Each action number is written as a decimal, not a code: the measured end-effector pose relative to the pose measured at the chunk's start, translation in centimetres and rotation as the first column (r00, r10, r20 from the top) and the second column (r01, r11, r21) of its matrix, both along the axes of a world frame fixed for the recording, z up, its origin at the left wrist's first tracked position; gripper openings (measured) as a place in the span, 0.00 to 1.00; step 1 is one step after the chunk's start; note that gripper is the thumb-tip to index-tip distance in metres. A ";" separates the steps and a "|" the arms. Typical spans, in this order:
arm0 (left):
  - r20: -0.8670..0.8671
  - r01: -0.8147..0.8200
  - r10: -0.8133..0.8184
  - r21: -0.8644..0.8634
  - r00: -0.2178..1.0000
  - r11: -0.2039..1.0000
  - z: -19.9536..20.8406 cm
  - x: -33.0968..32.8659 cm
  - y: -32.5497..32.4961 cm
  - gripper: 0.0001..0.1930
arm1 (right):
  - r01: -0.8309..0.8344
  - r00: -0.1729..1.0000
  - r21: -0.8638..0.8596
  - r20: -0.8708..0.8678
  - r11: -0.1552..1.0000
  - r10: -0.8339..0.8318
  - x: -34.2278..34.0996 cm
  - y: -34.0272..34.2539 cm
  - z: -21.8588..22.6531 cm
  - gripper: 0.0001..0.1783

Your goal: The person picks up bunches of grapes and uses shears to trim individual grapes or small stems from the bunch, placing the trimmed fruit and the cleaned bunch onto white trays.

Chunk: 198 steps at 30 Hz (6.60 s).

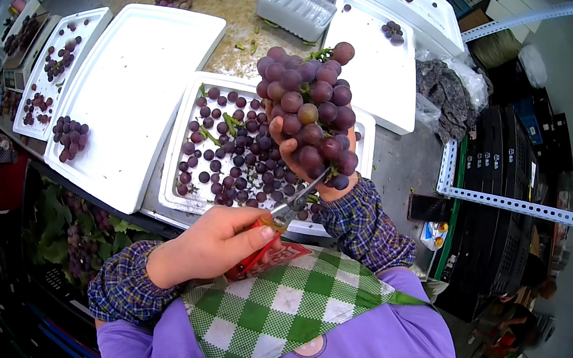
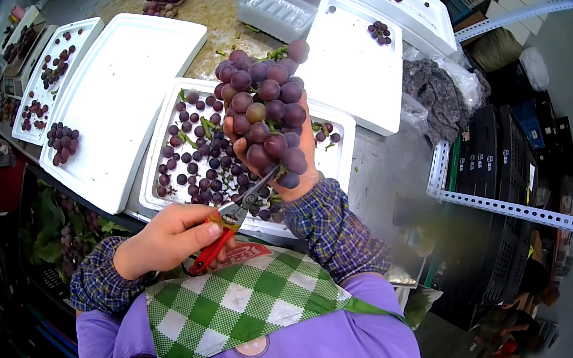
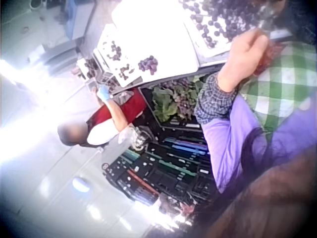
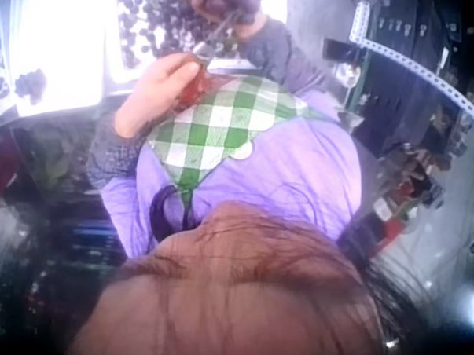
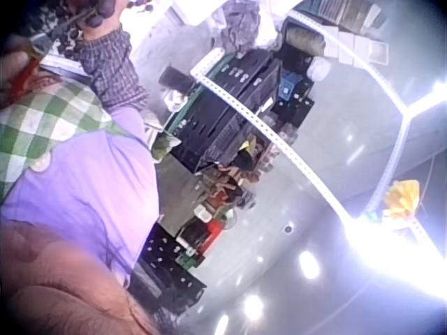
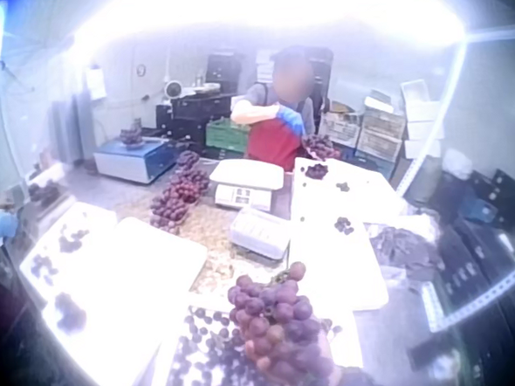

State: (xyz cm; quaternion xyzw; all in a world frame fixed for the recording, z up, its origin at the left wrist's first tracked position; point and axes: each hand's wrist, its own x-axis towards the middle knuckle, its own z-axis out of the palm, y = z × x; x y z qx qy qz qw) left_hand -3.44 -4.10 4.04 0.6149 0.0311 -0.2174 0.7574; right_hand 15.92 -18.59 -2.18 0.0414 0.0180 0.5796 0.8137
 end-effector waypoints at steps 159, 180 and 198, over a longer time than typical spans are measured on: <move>0.169 0.266 -0.695 0.841 0.699 0.471 3.3 8.3 3.1 0.22 | -0.160 0.985 -0.479 -0.014 0.863 0.175 -3.0 -2.0 -5.5 0.34; -0.176 0.413 -0.399 0.635 0.900 0.653 5.3 6.5 3.7 0.18 | -0.051 0.986 -0.485 0.116 0.873 0.121 -3.1 -2.1 -5.1 0.34; -0.104 0.205 -0.515 0.968 0.851 0.143 7.2 4.2 1.8 0.15 | 0.000 0.956 -0.589 0.237 0.808 0.172 -3.7 -2.0 -3.5 0.33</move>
